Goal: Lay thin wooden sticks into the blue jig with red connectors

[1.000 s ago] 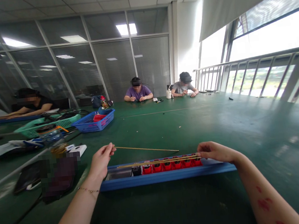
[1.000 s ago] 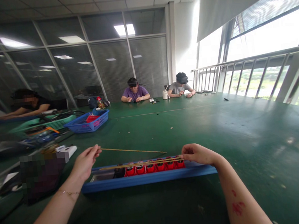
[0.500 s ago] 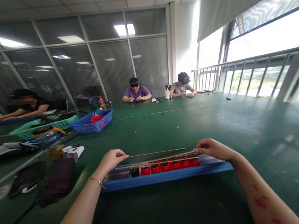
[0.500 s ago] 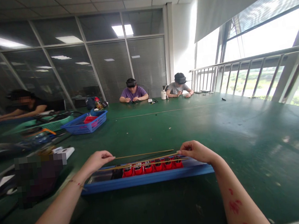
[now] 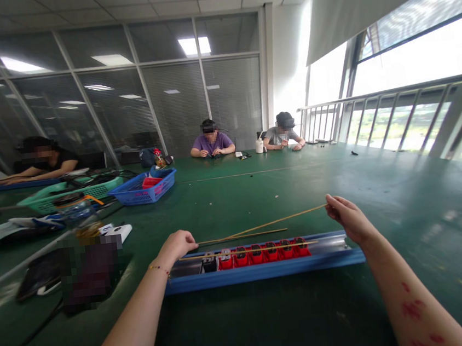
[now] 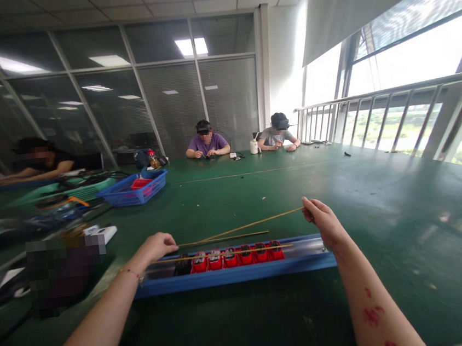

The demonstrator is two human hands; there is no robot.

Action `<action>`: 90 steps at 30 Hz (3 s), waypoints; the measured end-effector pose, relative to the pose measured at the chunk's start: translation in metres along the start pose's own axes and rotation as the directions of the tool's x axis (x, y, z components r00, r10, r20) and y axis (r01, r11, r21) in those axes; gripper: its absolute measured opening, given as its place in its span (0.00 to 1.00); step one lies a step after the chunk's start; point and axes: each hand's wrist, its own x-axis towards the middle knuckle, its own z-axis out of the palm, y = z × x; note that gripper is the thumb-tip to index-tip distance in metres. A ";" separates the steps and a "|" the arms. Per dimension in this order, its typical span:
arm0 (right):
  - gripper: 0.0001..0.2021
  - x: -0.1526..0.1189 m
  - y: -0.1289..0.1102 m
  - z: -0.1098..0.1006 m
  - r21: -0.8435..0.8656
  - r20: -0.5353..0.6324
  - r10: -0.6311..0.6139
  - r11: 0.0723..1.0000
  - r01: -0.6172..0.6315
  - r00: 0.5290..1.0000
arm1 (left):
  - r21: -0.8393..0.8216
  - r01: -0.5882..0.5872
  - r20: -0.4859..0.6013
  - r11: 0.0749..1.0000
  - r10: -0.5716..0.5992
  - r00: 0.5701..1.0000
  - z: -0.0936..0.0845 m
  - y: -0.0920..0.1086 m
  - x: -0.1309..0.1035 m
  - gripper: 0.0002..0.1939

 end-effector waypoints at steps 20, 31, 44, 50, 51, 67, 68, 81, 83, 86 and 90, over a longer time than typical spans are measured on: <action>0.18 -0.002 0.017 0.042 -0.661 0.464 -0.031 0.652 0.370 0.885 | -0.105 -0.097 -0.226 0.990 0.071 0.972 -0.018 0.020 -0.029 0.15; 0.07 0.019 0.019 0.080 -0.700 0.657 0.042 0.405 0.588 0.753 | -0.113 -0.321 0.127 0.940 0.334 0.934 -0.066 0.055 -0.085 0.16; 0.06 0.028 0.036 0.083 -0.669 0.662 0.101 0.528 0.524 0.743 | -0.211 -0.282 0.179 0.936 0.321 0.930 -0.057 0.069 -0.086 0.08; 0.11 0.029 0.039 0.078 -0.630 0.651 0.094 0.620 0.467 0.753 | -0.146 -0.289 0.072 0.946 0.301 0.951 -0.090 0.069 -0.092 0.09; 0.12 0.029 0.040 0.076 -0.624 0.645 0.091 0.636 0.454 0.759 | -0.133 -0.270 0.039 0.954 0.277 0.960 -0.098 0.066 -0.091 0.10; 0.14 0.015 0.018 0.062 -0.478 0.525 -0.094 0.790 0.384 0.846 | 0.040 -0.335 0.146 0.941 0.326 0.934 -0.034 0.037 -0.020 0.06; 0.14 0.013 0.017 0.061 -0.465 0.526 -0.091 0.802 0.376 0.846 | 0.045 -0.332 0.145 0.942 0.322 0.936 -0.028 0.036 -0.017 0.06; 0.13 0.009 0.024 0.062 -0.561 0.589 -0.019 0.710 0.426 0.808 | 0.185 -0.317 0.069 0.930 0.309 0.948 0.002 0.028 0.002 0.11; 0.14 0.011 0.025 0.064 -0.612 0.611 0.019 0.644 0.458 0.791 | 0.213 -0.329 0.064 0.920 0.323 0.944 0.002 0.027 0.002 0.10; 0.17 0.015 0.022 0.068 -0.685 0.643 0.076 0.502 0.528 0.762 | 0.243 -0.351 0.077 0.904 0.343 0.936 -0.001 0.027 0.002 0.10; 0.21 0.022 0.015 0.077 -0.701 0.708 0.192 0.301 0.646 0.679 | 0.269 -0.366 0.130 0.891 0.343 0.930 -0.005 0.032 0.005 0.11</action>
